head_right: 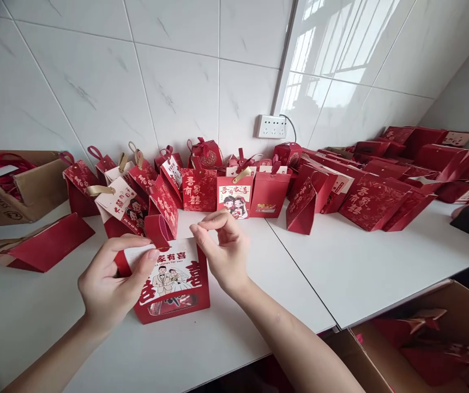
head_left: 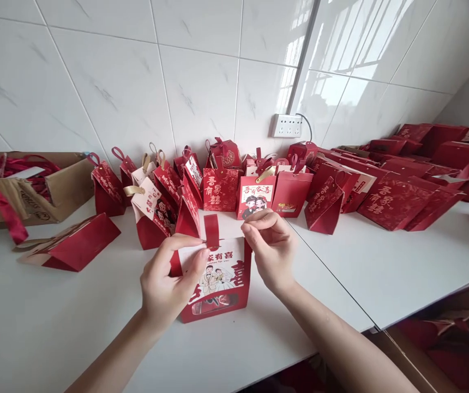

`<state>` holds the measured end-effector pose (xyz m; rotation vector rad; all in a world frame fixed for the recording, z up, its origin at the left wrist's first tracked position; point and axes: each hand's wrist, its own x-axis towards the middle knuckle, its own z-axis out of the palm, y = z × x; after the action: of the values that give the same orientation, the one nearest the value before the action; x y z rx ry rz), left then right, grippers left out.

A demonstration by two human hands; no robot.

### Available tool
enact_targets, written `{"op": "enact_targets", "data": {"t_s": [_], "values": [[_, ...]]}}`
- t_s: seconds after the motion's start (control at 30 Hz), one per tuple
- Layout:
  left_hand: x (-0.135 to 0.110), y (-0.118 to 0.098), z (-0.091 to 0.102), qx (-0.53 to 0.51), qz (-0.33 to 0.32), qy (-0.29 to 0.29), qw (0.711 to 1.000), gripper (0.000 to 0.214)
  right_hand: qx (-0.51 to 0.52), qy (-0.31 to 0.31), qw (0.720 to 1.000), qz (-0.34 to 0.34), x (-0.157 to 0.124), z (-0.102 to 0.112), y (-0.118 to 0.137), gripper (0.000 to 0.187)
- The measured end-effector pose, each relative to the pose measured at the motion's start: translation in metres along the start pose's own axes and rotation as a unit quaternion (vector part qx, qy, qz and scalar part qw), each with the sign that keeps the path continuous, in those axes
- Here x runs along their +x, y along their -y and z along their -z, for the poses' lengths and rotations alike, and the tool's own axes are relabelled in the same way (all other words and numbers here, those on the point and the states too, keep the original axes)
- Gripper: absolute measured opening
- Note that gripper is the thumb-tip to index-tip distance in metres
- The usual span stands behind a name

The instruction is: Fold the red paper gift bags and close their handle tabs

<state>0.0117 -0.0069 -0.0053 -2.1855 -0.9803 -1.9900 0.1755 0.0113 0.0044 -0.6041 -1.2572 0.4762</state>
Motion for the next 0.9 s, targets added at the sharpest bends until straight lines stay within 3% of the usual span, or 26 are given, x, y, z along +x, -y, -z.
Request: {"op": "enact_targets", "data": {"t_s": [0.23, 0.47, 0.7, 0.83, 0.9], "values": [[-0.0001, -0.0017, -0.0002, -0.005, -0.011, 0.005, 1.0, 0.013, 0.0, 0.028, 0.997, 0.073, -0.0071, -0.0013, 0.0042, 0.011], [-0.0013, -0.0008, -0.0007, 0.0, -0.015, 0.004, 1.0, 0.014, -0.016, 0.036, 0.996, 0.086, -0.0051, -0.0007, 0.0076, 0.021], [-0.0001, -0.0032, -0.002, -0.018, -0.01, 0.006, 1.0, 0.014, 0.036, 0.023, 0.999, 0.026, -0.0054, -0.0001, 0.0015, 0.036], [0.0003, -0.0046, -0.0024, -0.018, -0.001, 0.008, 1.0, 0.01, 0.051, 0.03, 0.997, -0.043, -0.0033, 0.001, -0.0011, 0.007], [0.0007, -0.0055, -0.0028, -0.03, -0.009, 0.02, 0.999, 0.009, 0.082, 0.071, 0.992, -0.064, -0.0031, 0.0031, -0.0011, 0.007]]}}
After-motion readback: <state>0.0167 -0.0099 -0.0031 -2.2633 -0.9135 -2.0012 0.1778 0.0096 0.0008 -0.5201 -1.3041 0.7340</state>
